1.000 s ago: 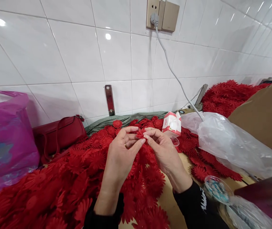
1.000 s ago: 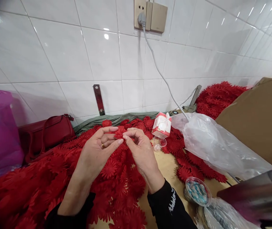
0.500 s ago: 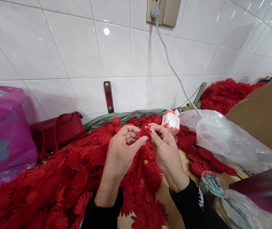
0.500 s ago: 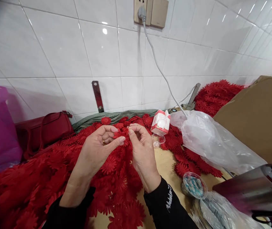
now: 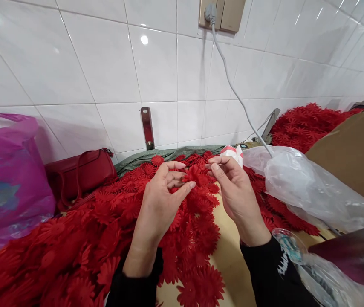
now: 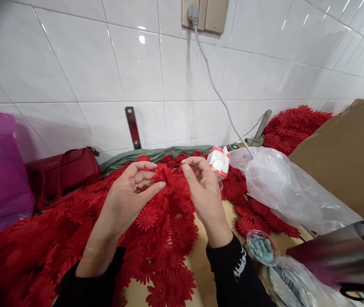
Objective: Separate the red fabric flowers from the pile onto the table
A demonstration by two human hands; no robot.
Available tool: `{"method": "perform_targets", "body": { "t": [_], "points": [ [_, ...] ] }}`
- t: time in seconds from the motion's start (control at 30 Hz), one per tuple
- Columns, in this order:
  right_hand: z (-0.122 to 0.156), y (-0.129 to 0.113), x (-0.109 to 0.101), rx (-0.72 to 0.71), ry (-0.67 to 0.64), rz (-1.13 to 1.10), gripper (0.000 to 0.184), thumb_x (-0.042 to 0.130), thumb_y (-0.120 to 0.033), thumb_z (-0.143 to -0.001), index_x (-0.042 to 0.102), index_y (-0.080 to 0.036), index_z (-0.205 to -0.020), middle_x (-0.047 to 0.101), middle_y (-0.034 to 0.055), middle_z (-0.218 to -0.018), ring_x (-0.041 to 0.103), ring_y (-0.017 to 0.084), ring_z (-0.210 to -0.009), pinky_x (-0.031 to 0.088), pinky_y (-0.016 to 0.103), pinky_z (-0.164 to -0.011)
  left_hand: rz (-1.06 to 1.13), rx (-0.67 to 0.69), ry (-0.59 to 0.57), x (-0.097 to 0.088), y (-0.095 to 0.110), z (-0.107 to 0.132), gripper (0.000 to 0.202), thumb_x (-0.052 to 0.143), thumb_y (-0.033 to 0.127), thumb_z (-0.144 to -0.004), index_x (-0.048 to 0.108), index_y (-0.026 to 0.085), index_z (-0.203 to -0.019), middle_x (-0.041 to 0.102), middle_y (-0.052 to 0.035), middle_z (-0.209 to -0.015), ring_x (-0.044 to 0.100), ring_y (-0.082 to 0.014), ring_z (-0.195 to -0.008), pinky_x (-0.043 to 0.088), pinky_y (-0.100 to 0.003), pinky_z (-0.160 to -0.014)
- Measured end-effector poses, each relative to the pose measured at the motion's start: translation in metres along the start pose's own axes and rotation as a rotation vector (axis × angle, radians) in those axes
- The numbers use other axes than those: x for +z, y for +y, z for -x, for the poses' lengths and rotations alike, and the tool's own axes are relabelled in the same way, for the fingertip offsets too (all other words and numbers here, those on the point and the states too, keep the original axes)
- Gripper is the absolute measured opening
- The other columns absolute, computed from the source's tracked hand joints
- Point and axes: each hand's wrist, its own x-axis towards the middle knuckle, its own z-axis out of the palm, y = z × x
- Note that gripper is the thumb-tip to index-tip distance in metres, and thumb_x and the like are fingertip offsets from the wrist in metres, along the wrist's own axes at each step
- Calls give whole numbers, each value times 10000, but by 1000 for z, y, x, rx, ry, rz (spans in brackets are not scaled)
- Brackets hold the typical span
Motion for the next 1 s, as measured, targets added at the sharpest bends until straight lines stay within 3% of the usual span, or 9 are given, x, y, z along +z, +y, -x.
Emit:
{"method": "perform_targets", "body": {
  "t": [0.13, 0.23, 0.5, 0.7, 0.83, 1.0],
  "points": [
    [5, -16, -3, -121, -211, 200, 155, 680, -338, -939, 698, -277, -1081, 683, 45, -1143, 632, 199, -1106, 513, 367, -999, 8, 4, -38, 1, -4, -1, 380, 773, 270, -835, 575, 208, -1154, 721, -9, -961, 693, -120, -853, 541, -242, -815],
    [5, -13, -5, -130, -271, 278, 145, 666, -249, -933, 711, -265, -1070, 696, 42, -1123, 642, 199, -1074, 507, 389, -998, 4, 11, -51, 3, -4, -1, 370, 760, 258, -847, 570, 201, -1159, 728, -17, -976, 693, -120, -855, 540, -245, -817],
    [4, -8, -1, -231, -257, 376, 71, 635, -245, -975, 702, -263, -957, 698, 38, -1059, 629, 203, -1103, 473, 395, -1032, -56, 52, -28, 3, -5, -2, 334, 743, 246, -859, 584, 192, -1148, 731, -46, -1056, 693, -131, -906, 549, -274, -877],
    [7, -13, 2, -171, -178, 336, 165, 539, -301, -1028, 658, -230, -938, 673, 57, -1065, 627, 194, -1049, 479, 375, -974, -104, 74, -1, 5, -6, -2, 322, 760, 232, -838, 608, 193, -1119, 723, -23, -987, 677, -125, -883, 545, -267, -868],
    [8, -16, 1, -210, -216, 366, 115, 652, -336, -966, 669, -233, -919, 663, 63, -1142, 609, 220, -1166, 457, 400, -1046, -117, 80, 18, 5, -6, -2, 286, 741, 218, -848, 610, 194, -1102, 723, -29, -1022, 680, -125, -889, 545, -274, -864],
    [7, -9, 2, -174, -39, 368, 118, 598, -307, -978, 618, -223, -897, 708, 68, -1075, 650, 207, -1013, 485, 374, -934, -93, 88, -8, 6, -8, -2, 272, 767, 223, -830, 615, 203, -1055, 699, 0, -935, 647, -117, -861, 523, -252, -836]
  ]
}}
